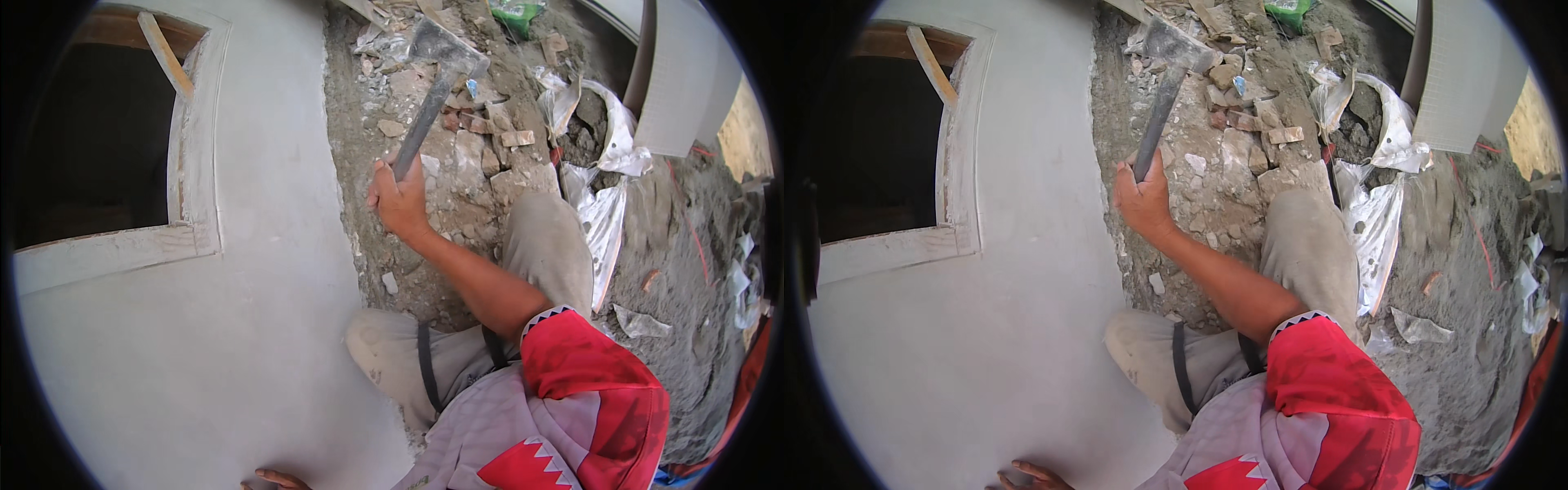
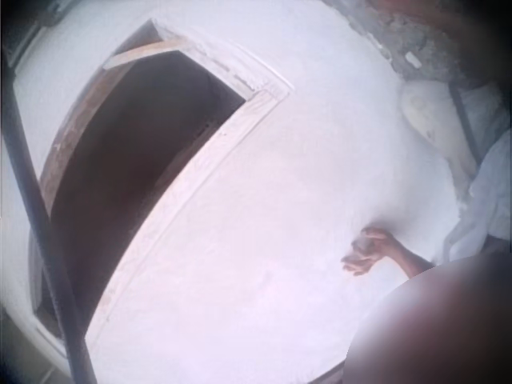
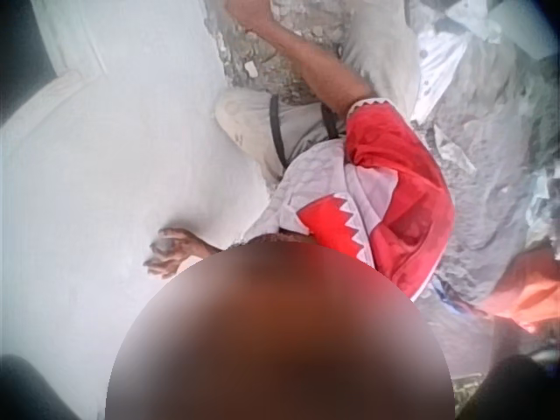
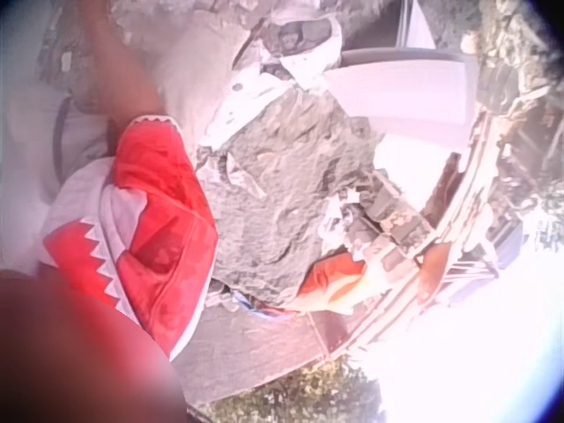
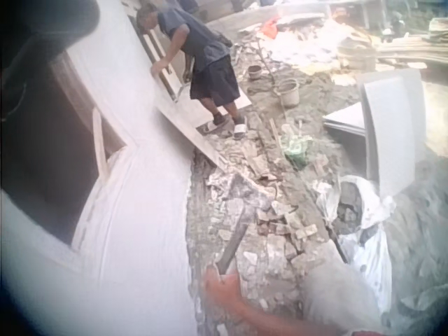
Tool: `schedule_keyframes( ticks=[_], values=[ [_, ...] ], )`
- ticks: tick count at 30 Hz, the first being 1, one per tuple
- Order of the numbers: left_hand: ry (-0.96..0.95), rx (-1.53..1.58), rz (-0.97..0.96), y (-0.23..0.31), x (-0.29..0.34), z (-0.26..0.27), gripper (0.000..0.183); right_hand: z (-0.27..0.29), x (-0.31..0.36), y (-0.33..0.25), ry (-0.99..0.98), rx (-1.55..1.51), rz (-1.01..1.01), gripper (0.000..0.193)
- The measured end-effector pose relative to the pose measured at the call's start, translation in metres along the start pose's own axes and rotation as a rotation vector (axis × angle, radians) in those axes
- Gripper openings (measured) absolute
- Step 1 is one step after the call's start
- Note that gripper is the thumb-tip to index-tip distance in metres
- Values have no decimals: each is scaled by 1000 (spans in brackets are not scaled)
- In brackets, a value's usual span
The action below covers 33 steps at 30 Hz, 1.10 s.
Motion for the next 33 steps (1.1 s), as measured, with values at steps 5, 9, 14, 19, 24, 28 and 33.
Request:
schedule_keyframes(
  ticks=[5, 9, 14, 19, 24, 28, 33],
  values=[
    [-12, -10, -2, 0, -3, 3, 40, 31, 106, 158, -135, 439, -564, 24],
    [-1, -11, -15, 7, -6, 4, 40, 43, 166, 218, -167, 8, -1127, 20],
    [-1, -13, 1, 8, -1, 2, 41, 24, 65, 106, -94, 139, -630, 20],
    [8, 5, 16, 6, 0, 2, 42, 11, 24, 36, 4, 131, -47, 20],
    [-12, 0, 49, 2, -1, 3, 45, 53, 115, 174, -279, 910, -521, 36],
    [-22, -14, 15, 4, -2, 3, 47, 64, 165, 225, -410, 525, -1057, 22],
    [-16, -8, 8, 2, 3, 1, 48, 1, 81, 111, -256, 81, -706, 16]
  ],
)
Point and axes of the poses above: each hand's wrist, its own x-axis away from the middle knuckle, its own z-axis out of the back of the hand, y = z × x, the point moved 8 cm from there along -x, towards the middle knuckle, and after that the axes turned 1 degree about -y, right-handed, at the moved point
